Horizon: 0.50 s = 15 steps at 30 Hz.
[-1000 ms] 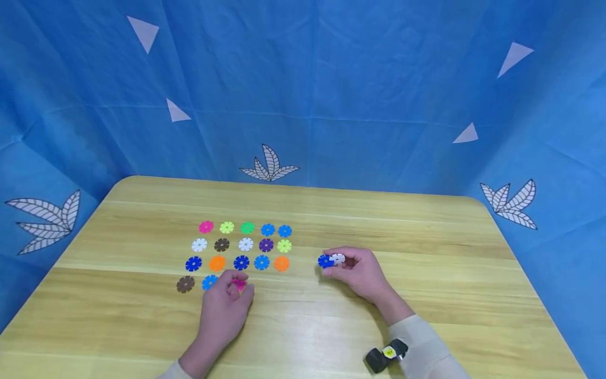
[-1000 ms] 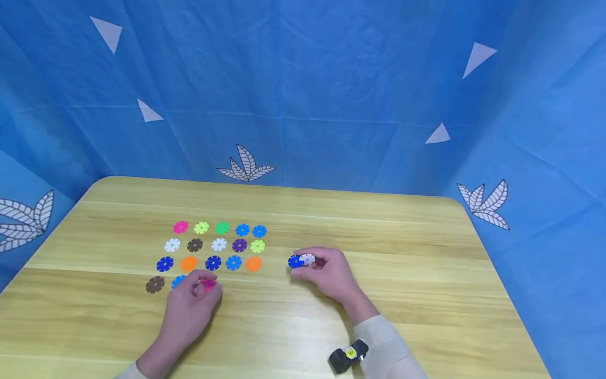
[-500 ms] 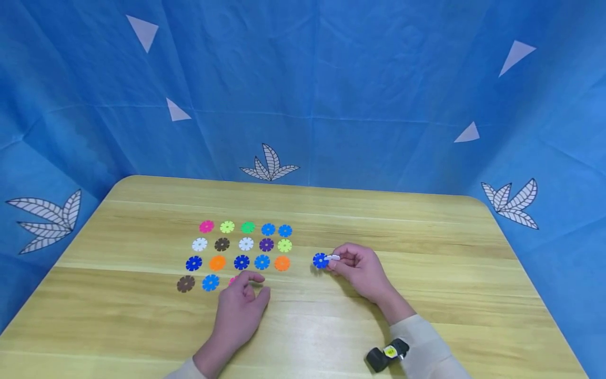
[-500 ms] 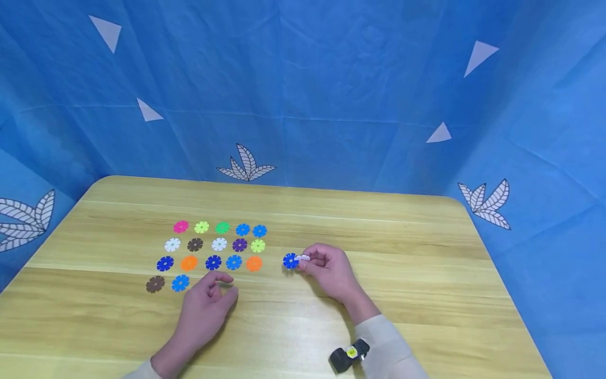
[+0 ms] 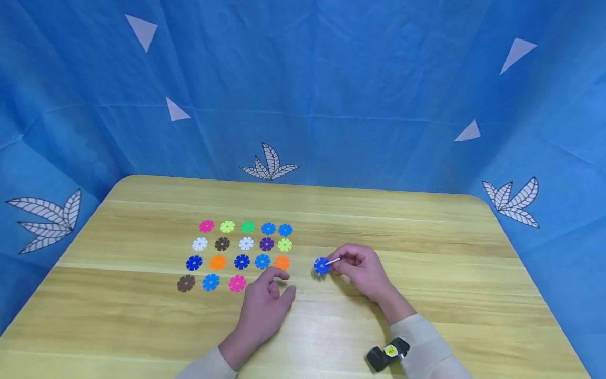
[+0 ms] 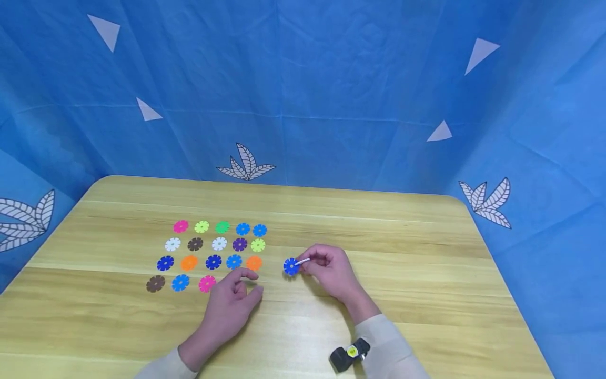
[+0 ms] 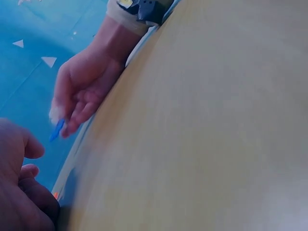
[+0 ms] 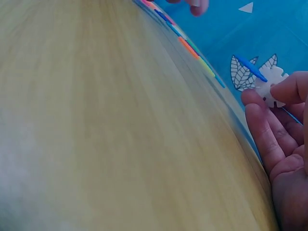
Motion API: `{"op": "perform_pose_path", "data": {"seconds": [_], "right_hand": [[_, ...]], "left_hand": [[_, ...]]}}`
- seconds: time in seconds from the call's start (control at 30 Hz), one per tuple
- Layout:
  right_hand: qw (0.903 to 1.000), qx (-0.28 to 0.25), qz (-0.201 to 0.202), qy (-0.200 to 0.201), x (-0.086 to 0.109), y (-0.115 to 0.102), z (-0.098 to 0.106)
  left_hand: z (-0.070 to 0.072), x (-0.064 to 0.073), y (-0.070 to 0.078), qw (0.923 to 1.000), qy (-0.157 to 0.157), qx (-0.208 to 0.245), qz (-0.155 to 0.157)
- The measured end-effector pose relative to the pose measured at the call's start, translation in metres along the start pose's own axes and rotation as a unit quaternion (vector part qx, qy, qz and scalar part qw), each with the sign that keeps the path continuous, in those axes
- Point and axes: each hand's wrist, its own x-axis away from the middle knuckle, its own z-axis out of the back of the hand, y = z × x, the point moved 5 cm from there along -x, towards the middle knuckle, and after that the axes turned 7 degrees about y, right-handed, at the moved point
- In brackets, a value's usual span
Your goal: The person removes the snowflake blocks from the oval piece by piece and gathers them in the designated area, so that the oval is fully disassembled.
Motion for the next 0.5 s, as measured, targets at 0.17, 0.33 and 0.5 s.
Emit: {"op": "perform_pose_path", "data": {"seconds": [0.17,0.33,0.5], "right_hand": [[0.9993,0.001,0.036,-0.008,0.0,-0.002,0.0],[0.9984,0.0,0.055,-0.014,-0.001,-0.002,-0.001],[0.9983,0.002,0.056,-0.015,0.0,-0.002,0.0]], "left_hand": [[-0.02,-0.003,0.007,0.9994,-0.017,-0.009,-0.027],[-0.035,-0.007,0.011,0.9991,-0.031,-0.014,-0.027],[-0.045,-0.01,0.015,0.9985,-0.029,-0.013,-0.044]]}}
